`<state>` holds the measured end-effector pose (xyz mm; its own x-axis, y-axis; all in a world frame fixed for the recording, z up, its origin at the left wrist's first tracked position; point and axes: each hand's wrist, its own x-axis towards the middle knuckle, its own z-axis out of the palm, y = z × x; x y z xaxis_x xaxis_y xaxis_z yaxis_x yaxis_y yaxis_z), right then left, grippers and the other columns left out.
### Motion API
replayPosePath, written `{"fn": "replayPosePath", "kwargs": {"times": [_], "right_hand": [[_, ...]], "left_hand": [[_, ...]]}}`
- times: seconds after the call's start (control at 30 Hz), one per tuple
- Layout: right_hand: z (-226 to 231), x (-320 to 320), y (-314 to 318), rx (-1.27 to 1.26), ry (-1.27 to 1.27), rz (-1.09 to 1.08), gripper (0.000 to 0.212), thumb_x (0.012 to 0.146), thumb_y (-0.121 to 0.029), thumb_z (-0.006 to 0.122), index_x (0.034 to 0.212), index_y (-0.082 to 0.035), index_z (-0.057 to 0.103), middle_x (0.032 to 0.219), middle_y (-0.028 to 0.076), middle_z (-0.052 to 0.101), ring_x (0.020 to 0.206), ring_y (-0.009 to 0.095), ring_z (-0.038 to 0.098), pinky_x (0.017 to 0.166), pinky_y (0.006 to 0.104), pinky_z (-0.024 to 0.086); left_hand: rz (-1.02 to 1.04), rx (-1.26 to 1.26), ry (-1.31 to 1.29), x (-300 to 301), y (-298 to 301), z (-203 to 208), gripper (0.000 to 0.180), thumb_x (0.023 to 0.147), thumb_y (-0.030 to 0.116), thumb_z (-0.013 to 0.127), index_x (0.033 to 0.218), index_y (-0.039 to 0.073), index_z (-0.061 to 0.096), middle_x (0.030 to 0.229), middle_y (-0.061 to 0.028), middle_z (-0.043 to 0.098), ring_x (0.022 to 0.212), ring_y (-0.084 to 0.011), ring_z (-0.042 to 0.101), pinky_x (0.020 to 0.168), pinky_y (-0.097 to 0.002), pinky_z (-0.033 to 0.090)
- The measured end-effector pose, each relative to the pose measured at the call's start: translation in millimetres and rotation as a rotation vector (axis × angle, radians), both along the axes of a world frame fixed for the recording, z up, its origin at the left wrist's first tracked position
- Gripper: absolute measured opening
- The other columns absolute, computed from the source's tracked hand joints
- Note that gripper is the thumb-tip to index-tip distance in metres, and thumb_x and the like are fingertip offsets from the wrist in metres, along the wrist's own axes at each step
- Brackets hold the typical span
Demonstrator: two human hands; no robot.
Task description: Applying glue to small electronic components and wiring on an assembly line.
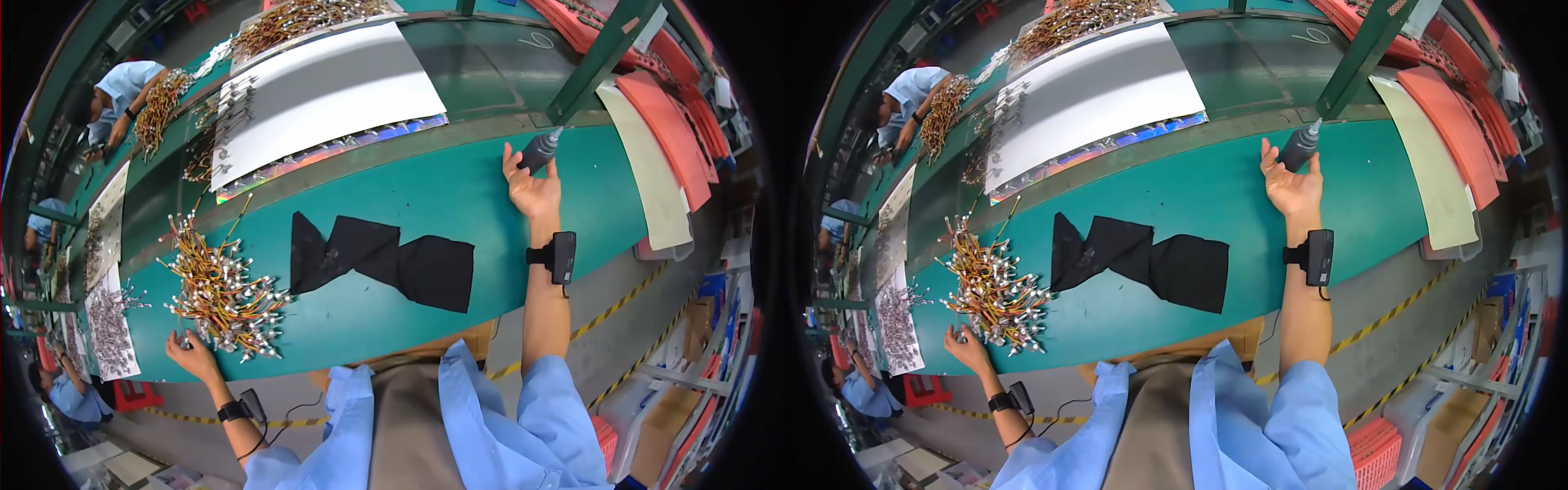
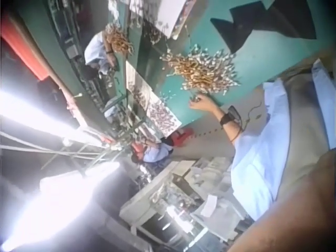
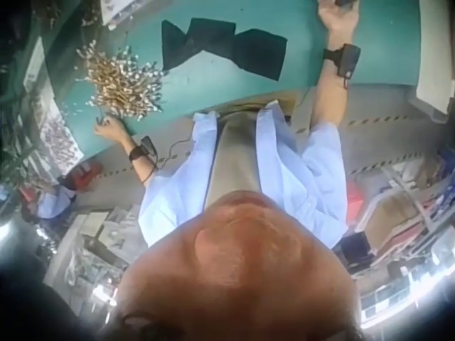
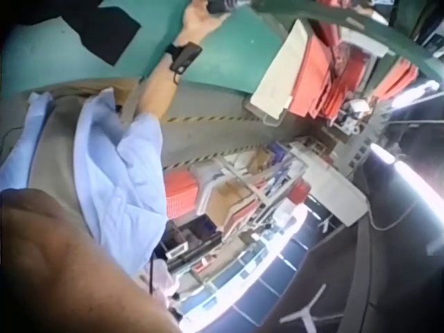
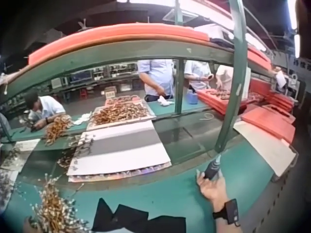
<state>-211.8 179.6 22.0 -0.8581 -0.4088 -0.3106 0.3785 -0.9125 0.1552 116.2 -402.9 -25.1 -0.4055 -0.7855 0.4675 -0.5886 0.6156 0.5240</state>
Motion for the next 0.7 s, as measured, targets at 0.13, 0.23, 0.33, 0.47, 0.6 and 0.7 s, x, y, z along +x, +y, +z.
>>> {"fn": "replayPosePath", "kwargs": {"times": [0.13, 0.23, 0.33, 0.47, 0.6, 0.7], "right_hand": [[-12, -12, -2, -0.049, 0.012, -0.037, 0.061, 0.077, -0.043, 0.055, 0.116, 0.001, 0.04, 0.111, 0.017, 0.05, 0.079, 0.023, 0.054, 0.056, 0.0301, 0.049], [-18, -18, -5, -0.16, 0.02, -0.006, 0.052, 0.075, -0.036, 0.054, 0.109, 0.003, 0.046, 0.103, 0.016, 0.053, 0.074, 0.022, 0.053, 0.055, 0.0295, 0.047], [-18, -26, 11, -0.206, 0.006, 0.001, 0.046, 0.074, -0.031, 0.053, 0.103, 0.005, 0.05, 0.091, 0.014, 0.054, 0.068, 0.02, 0.05, 0.053, 0.029, 0.042], [-16, -19, 11, -0.117, 0.01, -0.059, 0.043, 0.075, -0.029, 0.051, 0.101, 0.005, 0.049, 0.089, 0.015, 0.053, 0.065, 0.019, 0.045, 0.055, 0.0297, 0.037], [-2, 9, -29, -0.022, 0.108, 0.002, 0.043, 0.076, -0.027, 0.052, 0.104, 0.006, 0.046, 0.094, 0.017, 0.052, 0.066, 0.019, 0.045, 0.057, 0.0288, 0.037], [-1, 16, -63, 0.02, 0.123, 0.03, 0.043, 0.078, -0.024, 0.054, 0.107, 0.006, 0.044, 0.097, 0.017, 0.051, 0.067, 0.019, 0.045, 0.058, 0.0284, 0.037]], "left_hand": [[0.013, -0.187, -0.012, 17, -10, -3, 0.037, 0.08, 0.018, 0.06, 0.108, -0.005, 0.052, 0.112, -0.019, 0.045, 0.096, -0.0293, 0.05, 0.083, -0.0377, 0.041], [0.011, -0.317, -0.056, 18, -11, -5, 0.034, 0.08, 0.02, 0.059, 0.103, -0.004, 0.054, 0.111, -0.0195, 0.047, 0.101, -0.0314, 0.046, 0.089, -0.0379, 0.036], [-0.042, -0.301, -0.033, 1, -6, -3, 0.032, 0.077, 0.019, 0.061, 0.099, -0.004, 0.056, 0.109, -0.0213, 0.048, 0.104, -0.0338, 0.044, 0.092, -0.0394, 0.035], [0.001, -0.188, 0.058, -9, 3, 3, 0.031, 0.076, 0.019, 0.062, 0.098, -0.002, 0.056, 0.111, -0.0196, 0.046, 0.105, -0.0333, 0.045, 0.09, -0.0397, 0.037], [0.041, -0.122, 0.094, -5, 11, 14, 0.027, 0.077, 0.016, 0.061, 0.097, -0.002, 0.056, 0.11, -0.0177, 0.046, 0.104, -0.0324, 0.046, 0.089, -0.0395, 0.038], [0.065, -0.233, 0.161, 3, 15, 14, 0.026, 0.078, 0.015, 0.059, 0.099, 0.0, 0.056, 0.111, -0.0169, 0.047, 0.104, -0.0311, 0.046, 0.088, -0.0393, 0.038]]}}
